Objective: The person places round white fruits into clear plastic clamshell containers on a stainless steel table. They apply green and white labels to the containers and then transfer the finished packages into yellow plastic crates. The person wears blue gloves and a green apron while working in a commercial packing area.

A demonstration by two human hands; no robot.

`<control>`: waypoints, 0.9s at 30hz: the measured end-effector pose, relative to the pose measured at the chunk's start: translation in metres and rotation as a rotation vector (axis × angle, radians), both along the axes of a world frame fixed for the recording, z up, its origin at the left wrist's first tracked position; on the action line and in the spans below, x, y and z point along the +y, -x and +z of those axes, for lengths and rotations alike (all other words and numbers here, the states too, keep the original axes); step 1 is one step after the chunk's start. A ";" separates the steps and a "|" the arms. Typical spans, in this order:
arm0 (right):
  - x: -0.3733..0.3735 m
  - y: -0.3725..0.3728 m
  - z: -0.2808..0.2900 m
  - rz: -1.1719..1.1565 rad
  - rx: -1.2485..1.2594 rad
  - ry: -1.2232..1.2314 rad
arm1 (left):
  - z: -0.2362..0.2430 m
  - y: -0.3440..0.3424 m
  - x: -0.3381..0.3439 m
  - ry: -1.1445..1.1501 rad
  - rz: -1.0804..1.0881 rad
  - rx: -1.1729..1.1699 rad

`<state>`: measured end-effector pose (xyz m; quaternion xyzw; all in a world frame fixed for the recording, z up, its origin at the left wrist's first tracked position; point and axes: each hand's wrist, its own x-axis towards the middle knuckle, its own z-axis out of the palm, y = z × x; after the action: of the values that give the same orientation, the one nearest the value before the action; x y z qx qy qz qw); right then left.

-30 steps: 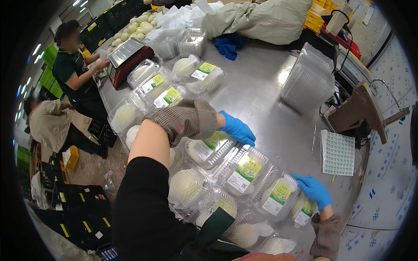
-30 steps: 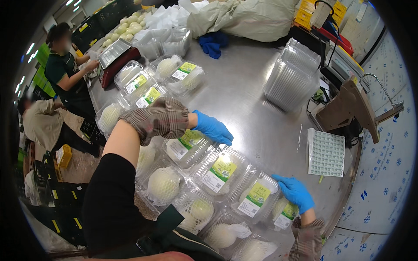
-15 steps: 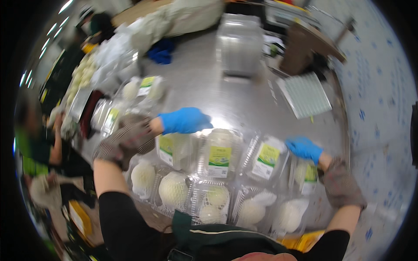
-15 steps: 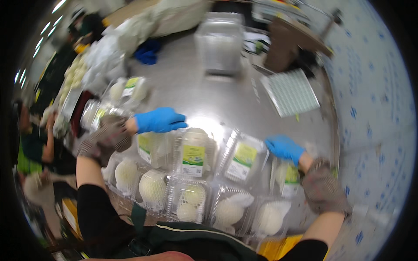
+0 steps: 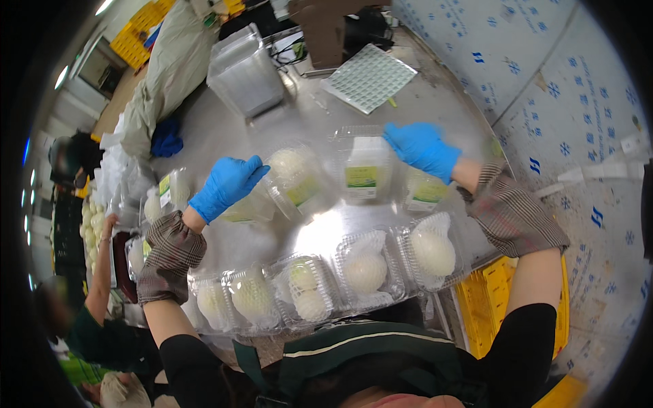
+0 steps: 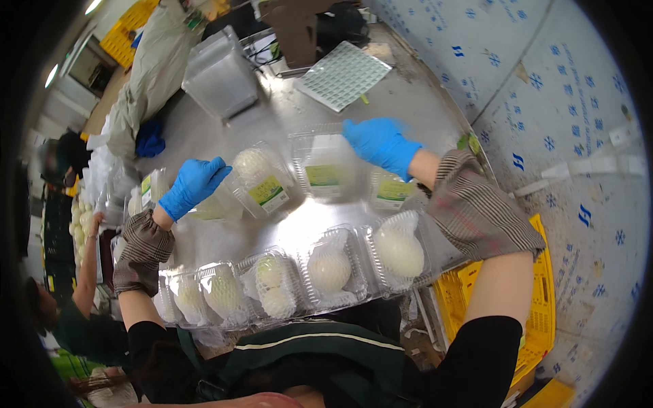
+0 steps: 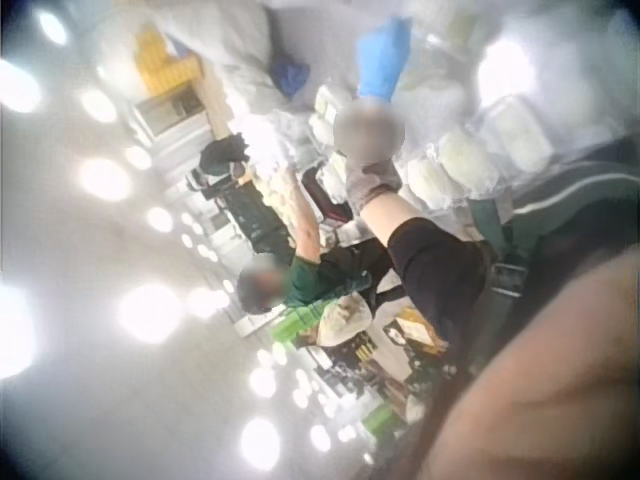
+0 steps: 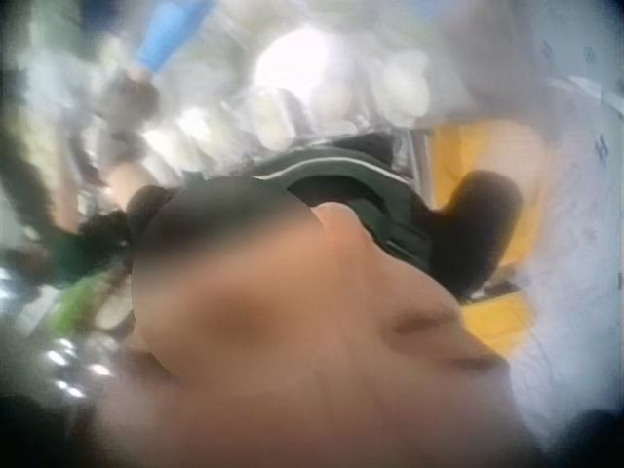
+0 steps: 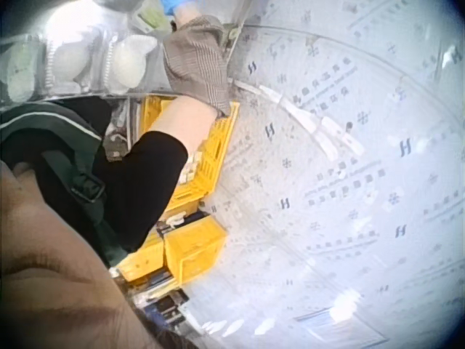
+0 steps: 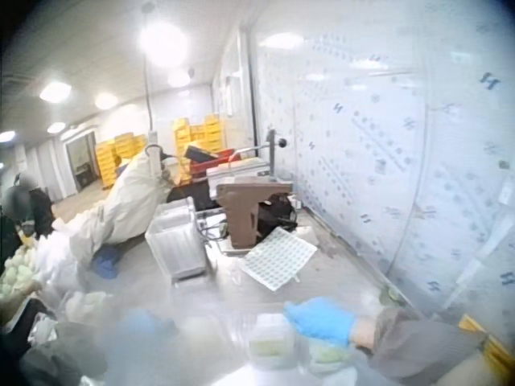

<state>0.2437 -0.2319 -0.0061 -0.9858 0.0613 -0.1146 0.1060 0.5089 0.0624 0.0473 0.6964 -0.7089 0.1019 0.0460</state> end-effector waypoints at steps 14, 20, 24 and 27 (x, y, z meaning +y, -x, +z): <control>-0.008 0.267 0.153 -0.496 -0.729 0.484 | 0.143 0.168 -0.103 0.183 -0.356 -0.026; 0.061 0.489 0.177 -0.794 -0.506 0.527 | 0.162 0.350 -0.162 0.378 -0.834 0.141; 0.092 0.599 0.144 -1.093 0.130 0.526 | 0.130 0.482 -0.229 0.310 -1.083 0.191; 0.106 0.665 0.056 -1.043 0.180 0.263 | 0.050 0.555 -0.266 0.156 -1.203 0.096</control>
<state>-0.4218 -0.1258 0.0504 -0.8356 0.5360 -0.0740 -0.0946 -0.0466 -0.2039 0.0975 0.1721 -0.9657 0.0780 0.1782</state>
